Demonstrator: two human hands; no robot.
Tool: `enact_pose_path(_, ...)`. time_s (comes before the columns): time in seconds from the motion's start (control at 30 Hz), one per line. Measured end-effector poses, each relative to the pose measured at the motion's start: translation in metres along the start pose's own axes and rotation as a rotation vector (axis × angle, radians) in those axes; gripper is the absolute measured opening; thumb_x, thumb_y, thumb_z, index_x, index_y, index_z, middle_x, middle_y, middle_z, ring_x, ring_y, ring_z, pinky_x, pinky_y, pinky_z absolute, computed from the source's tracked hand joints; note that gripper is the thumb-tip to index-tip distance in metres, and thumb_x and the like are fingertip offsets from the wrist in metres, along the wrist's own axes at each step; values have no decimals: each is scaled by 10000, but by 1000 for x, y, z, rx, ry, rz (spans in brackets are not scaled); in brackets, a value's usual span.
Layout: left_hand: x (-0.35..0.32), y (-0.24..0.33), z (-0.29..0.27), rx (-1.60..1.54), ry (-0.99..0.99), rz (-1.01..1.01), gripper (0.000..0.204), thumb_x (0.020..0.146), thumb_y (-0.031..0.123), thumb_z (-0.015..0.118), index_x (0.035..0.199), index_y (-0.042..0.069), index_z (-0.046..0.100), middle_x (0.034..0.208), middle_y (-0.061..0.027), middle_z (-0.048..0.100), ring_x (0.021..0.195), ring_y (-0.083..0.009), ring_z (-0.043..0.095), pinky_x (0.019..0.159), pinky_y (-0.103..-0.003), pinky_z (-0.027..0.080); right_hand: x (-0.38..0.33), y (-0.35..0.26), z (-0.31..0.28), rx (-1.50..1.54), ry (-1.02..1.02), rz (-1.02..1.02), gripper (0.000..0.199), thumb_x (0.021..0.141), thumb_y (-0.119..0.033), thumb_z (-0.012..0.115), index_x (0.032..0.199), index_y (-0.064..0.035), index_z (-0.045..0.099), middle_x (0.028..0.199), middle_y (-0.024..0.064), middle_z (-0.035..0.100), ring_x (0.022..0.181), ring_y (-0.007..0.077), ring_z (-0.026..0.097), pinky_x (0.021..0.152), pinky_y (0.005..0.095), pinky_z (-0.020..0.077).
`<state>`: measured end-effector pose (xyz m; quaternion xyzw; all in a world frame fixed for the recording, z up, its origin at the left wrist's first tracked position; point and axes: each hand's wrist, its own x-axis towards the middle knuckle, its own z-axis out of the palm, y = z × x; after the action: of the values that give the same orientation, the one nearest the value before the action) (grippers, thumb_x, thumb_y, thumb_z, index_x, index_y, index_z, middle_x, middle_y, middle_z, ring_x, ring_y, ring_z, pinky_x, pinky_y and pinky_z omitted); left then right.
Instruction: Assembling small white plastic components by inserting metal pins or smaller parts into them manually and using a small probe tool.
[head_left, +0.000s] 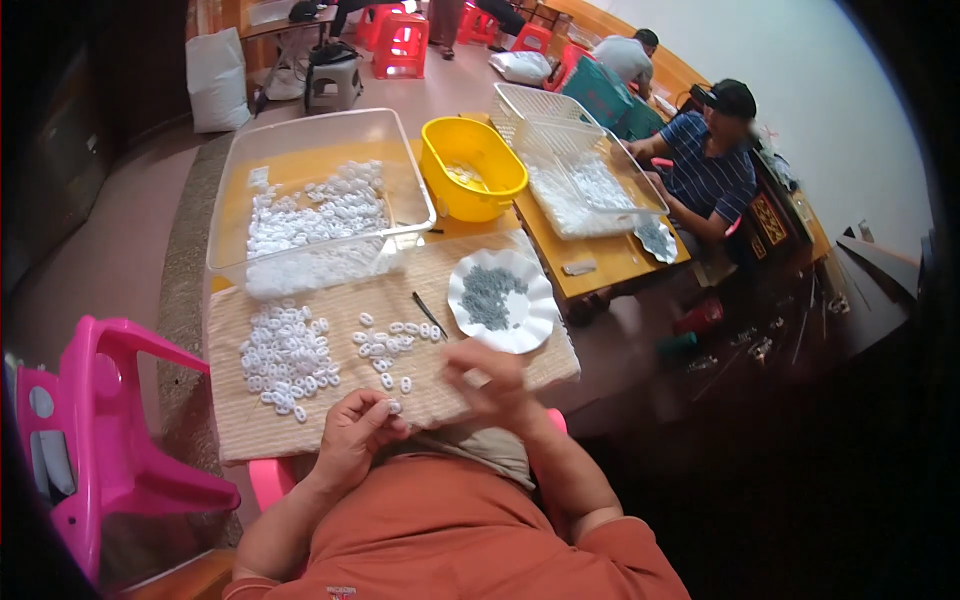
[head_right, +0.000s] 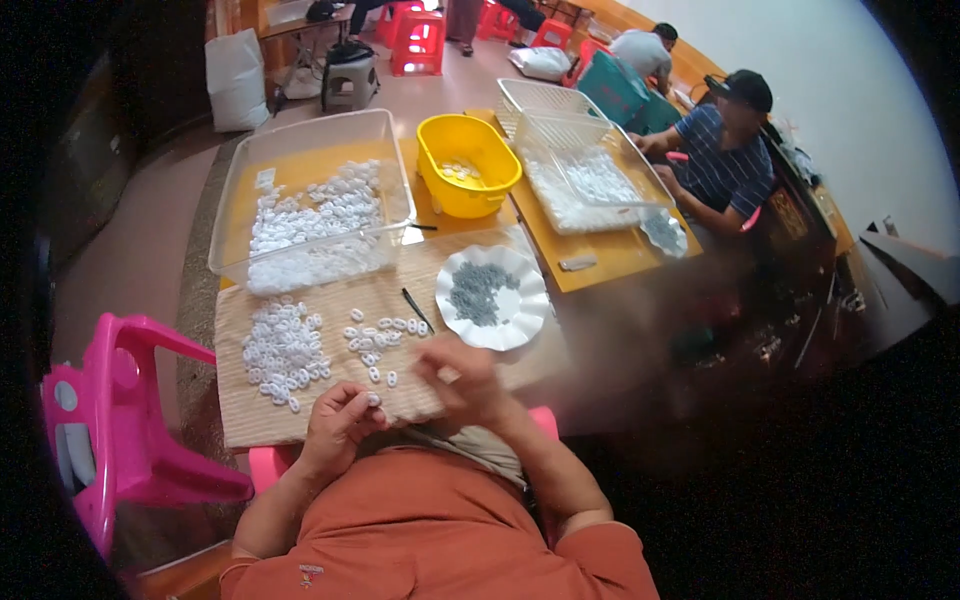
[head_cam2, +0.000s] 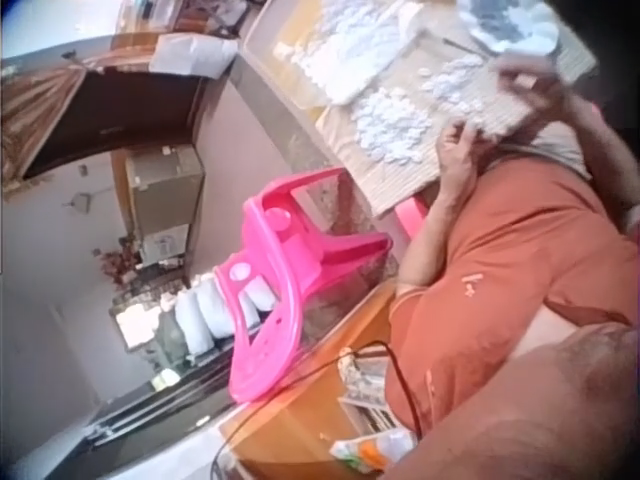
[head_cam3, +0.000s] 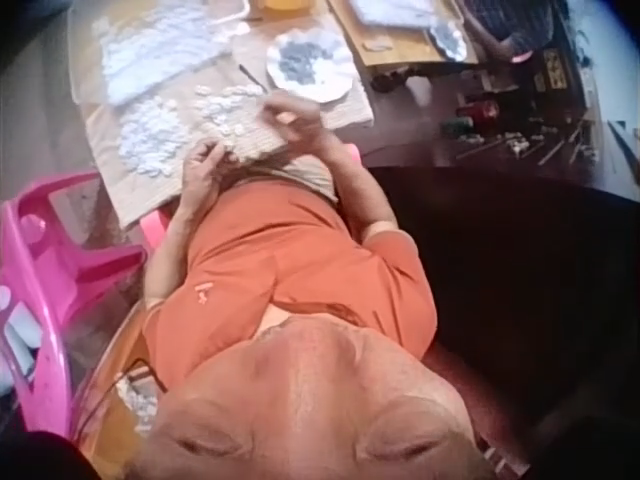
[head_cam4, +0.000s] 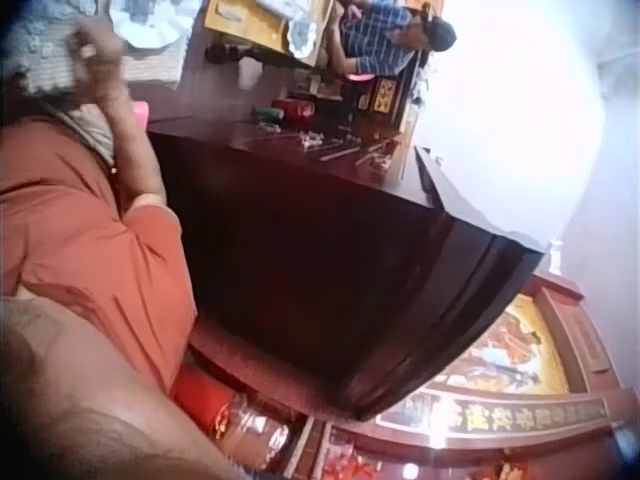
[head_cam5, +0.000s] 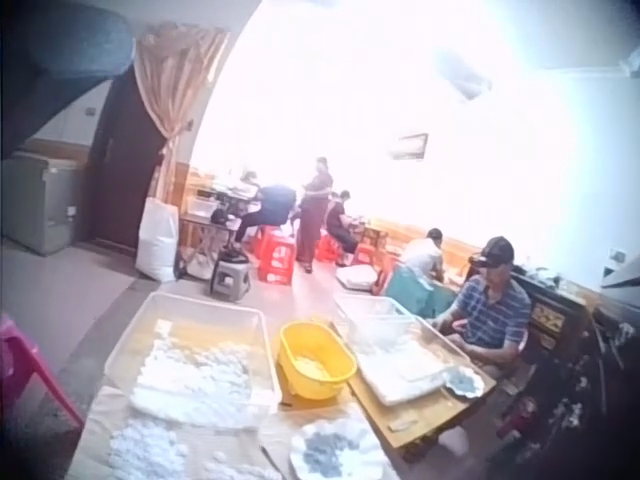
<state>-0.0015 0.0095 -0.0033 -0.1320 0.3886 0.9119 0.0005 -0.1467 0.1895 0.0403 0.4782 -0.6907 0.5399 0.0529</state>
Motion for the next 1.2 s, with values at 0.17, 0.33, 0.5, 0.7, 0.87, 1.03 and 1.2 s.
enact_pose_path(0.17,-3,3,8,-52,29,-30,95,930,110,580,965,23,568,930,-97,649,785,-152,646,735,-331,575,43,32,-89,-927,250,130,108,832,-14,607,929,-50,637,819,154,628,736,339,626,621,373,494)
enact_pose_path(0.33,-5,6,10,-17,42,-34,108,916,82,592,1001,16,587,936,-96,654,794,-151,645,748,-331,574,46,94,-151,-1243,170,532,256,829,-36,516,1044,-102,639,1171,78,596,983,327,610,829,438,491)
enact_pose_path(0.5,-6,6,8,-21,12,-5,176,925,49,570,1085,-18,601,940,-88,647,826,-156,645,792,-338,575,56,113,-156,-1294,7,626,307,836,-24,494,1090,-114,640,1201,56,586,1029,324,595,879,446,477)
enact_pose_path(0.7,-5,5,3,-36,-7,-2,190,921,59,583,1093,-18,601,929,-81,644,827,-162,645,794,-346,577,53,145,-158,-1316,-161,687,242,820,-68,543,1031,-89,659,1094,110,632,1014,330,596,878,444,476)
enact_pose_path(0.87,-5,6,6,-27,-15,-6,184,916,63,590,1086,-7,605,930,-80,650,827,-154,642,774,-330,576,44,175,-170,-1353,-118,585,144,782,-63,561,900,-57,644,944,151,640,960,334,607,838,432,493)
enact_pose_path(1.03,-7,6,4,-24,-6,1,172,912,66,597,1072,5,611,932,-79,656,827,-148,640,758,-314,572,63,150,-162,-1368,-220,560,129,769,-66,572,879,-53,639,970,157,636,968,344,614,832,437,500)
enact_pose_path(1.2,-5,5,5,-81,-27,13,161,919,53,577,1072,6,597,914,-79,651,821,-162,646,766,-344,582,75,112,-160,-1395,-309,624,143,772,-79,575,898,-56,638,1023,157,625,968,352,622,814,460,507)
